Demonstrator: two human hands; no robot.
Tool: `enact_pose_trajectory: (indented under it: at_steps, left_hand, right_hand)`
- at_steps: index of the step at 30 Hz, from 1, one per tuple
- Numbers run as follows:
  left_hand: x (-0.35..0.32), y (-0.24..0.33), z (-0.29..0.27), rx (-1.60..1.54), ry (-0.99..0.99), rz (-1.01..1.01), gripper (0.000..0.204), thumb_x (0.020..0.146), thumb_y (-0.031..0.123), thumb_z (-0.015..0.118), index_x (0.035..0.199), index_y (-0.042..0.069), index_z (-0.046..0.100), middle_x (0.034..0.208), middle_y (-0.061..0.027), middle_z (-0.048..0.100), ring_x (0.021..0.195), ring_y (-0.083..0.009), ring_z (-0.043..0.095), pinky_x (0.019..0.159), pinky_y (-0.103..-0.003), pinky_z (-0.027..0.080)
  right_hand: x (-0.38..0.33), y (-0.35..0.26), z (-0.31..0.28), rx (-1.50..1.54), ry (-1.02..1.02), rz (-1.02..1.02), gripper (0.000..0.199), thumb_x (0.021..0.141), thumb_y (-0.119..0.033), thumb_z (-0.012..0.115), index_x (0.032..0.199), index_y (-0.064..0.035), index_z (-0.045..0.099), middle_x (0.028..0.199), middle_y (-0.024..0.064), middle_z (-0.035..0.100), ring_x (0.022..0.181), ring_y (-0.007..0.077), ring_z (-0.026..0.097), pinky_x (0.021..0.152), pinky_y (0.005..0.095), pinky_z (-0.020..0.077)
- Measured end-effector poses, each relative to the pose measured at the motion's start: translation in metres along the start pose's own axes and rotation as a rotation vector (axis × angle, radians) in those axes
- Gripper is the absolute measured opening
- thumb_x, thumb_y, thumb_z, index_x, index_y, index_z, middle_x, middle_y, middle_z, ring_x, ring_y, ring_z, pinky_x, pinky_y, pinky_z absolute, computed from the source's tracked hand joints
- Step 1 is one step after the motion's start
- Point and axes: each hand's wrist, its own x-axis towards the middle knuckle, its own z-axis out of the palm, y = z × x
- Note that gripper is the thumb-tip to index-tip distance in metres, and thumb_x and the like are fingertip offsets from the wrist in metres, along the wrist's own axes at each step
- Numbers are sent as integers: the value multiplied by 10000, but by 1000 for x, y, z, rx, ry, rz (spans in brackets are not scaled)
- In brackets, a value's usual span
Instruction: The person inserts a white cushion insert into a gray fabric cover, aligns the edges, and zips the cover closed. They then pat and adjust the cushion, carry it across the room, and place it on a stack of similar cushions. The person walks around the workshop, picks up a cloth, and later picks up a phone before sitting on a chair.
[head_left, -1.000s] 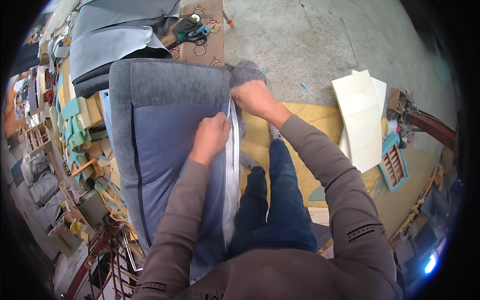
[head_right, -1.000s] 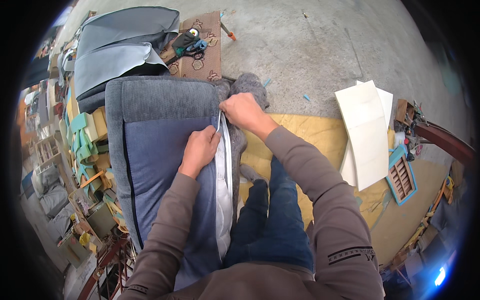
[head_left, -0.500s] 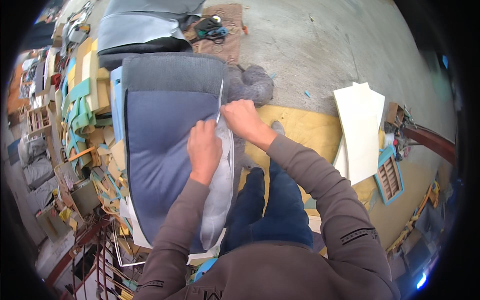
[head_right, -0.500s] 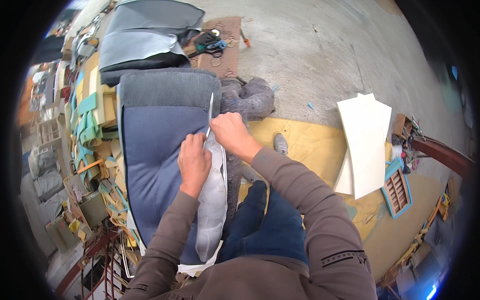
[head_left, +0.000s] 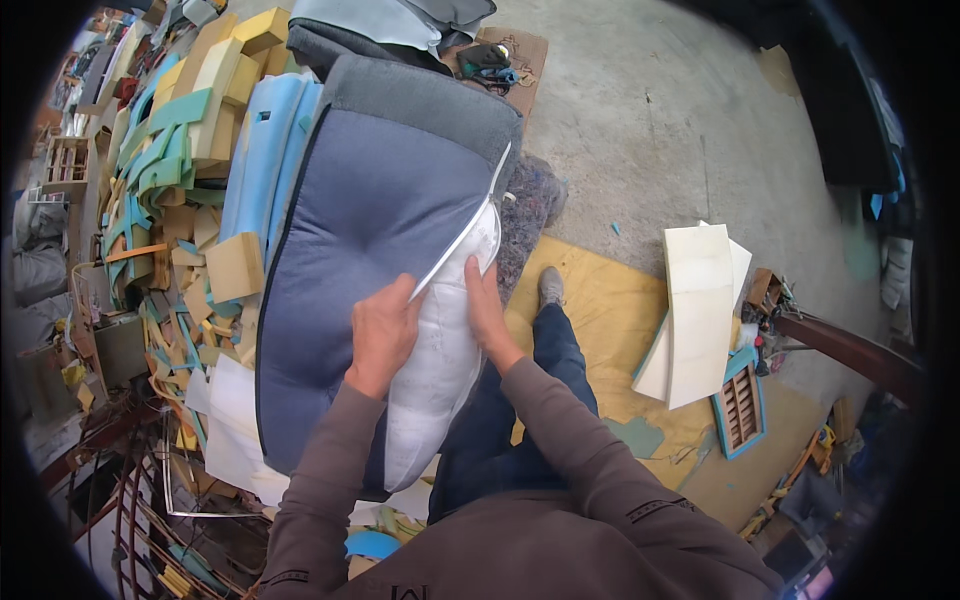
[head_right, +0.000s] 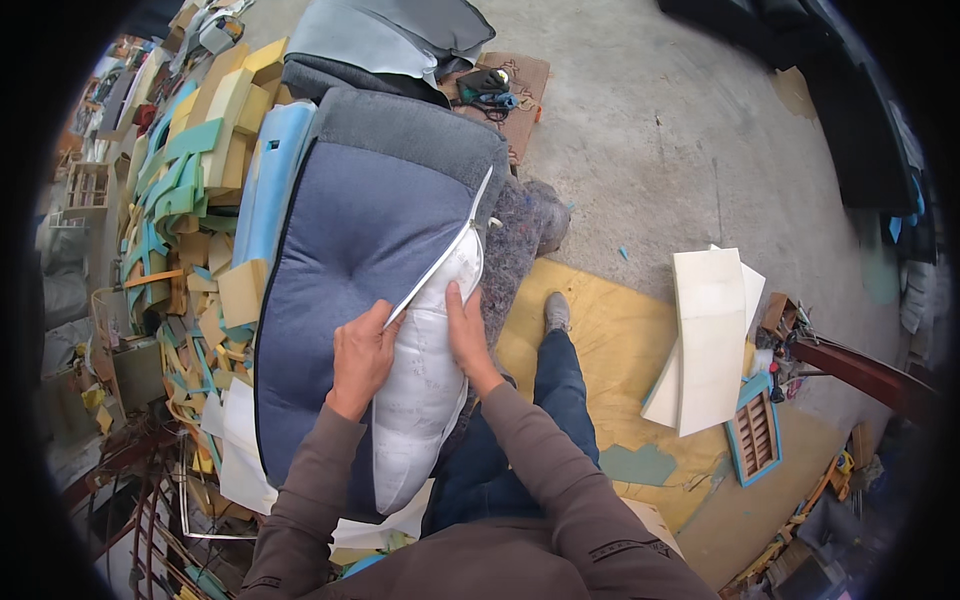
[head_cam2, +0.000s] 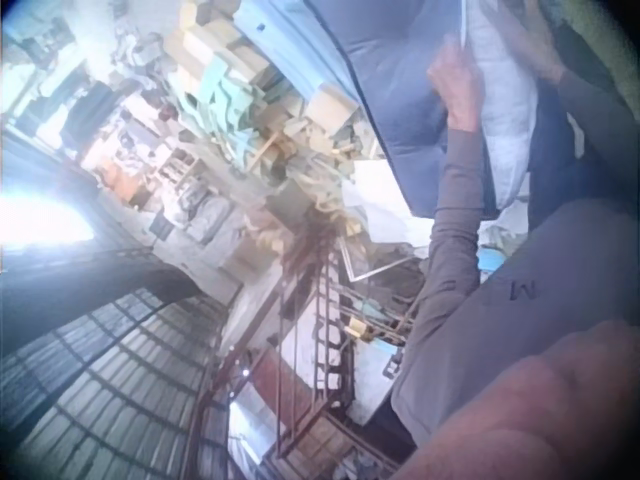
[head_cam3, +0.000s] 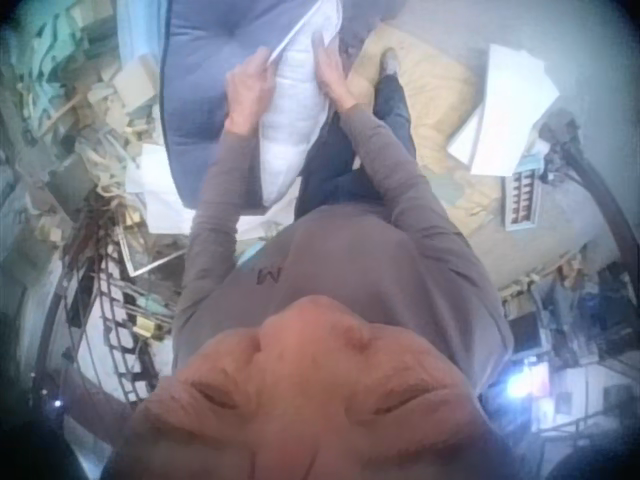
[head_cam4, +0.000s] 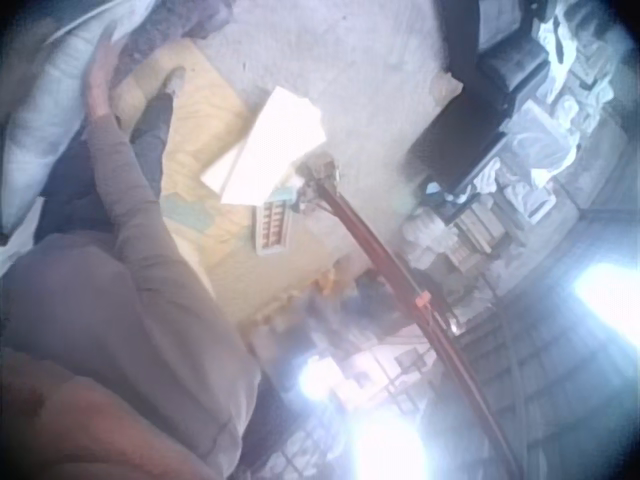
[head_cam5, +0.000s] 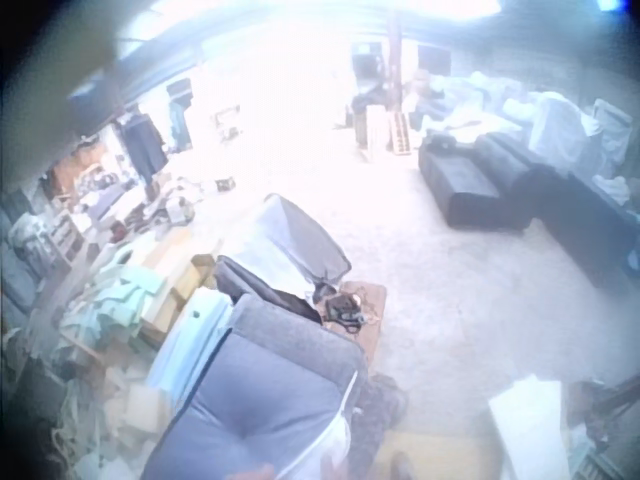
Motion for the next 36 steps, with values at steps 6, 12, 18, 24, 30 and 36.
enact_pose_trajectory:
  at_steps: [6,12,18,24,30,36]
  left_hand:
    - [7,0,13,-117,32,9,303,1063,231,682,871,39,547,756,-225,654,722,-477,653,603,-545,446]
    - [27,-8,32,100,-51,-135,293,1036,278,690,880,51,591,771,-226,698,775,-463,696,652,-569,494]
    - [55,-18,20,-68,-405,-150,300,1014,281,706,868,28,635,787,-223,707,791,-459,701,694,-563,513]
    - [77,-18,86,-175,-441,-37,228,1010,257,702,987,32,732,835,-257,714,829,-469,710,723,-519,535]
    - [86,-23,101,-73,-426,-46,257,986,275,721,952,20,723,854,-261,722,858,-485,707,751,-552,538]
    - [81,-24,100,-128,-418,-75,283,991,283,732,907,15,700,802,-243,704,782,-461,703,684,-504,522]
  right_hand:
    - [17,-17,7,-151,-163,254,665,1142,-505,490,1543,25,464,1497,306,584,1458,409,530,1212,425,380]
    - [22,-24,17,-39,-37,-239,661,1159,-426,478,1627,35,397,1645,281,461,1547,348,452,1263,409,333]
    - [59,-12,27,462,-364,170,834,1153,-591,439,1671,52,323,1718,158,378,1601,276,329,1312,369,228]
    - [121,2,16,569,-480,470,818,1133,-667,422,1581,12,502,1538,85,593,1344,187,583,1166,324,442]
    - [116,-3,-20,299,-351,240,615,1161,-515,489,1491,-7,595,1476,87,652,1285,178,625,1113,326,488]
    - [133,-30,-69,-464,-36,-137,358,1063,-244,627,1352,-33,638,1225,233,760,1132,362,754,964,429,570]
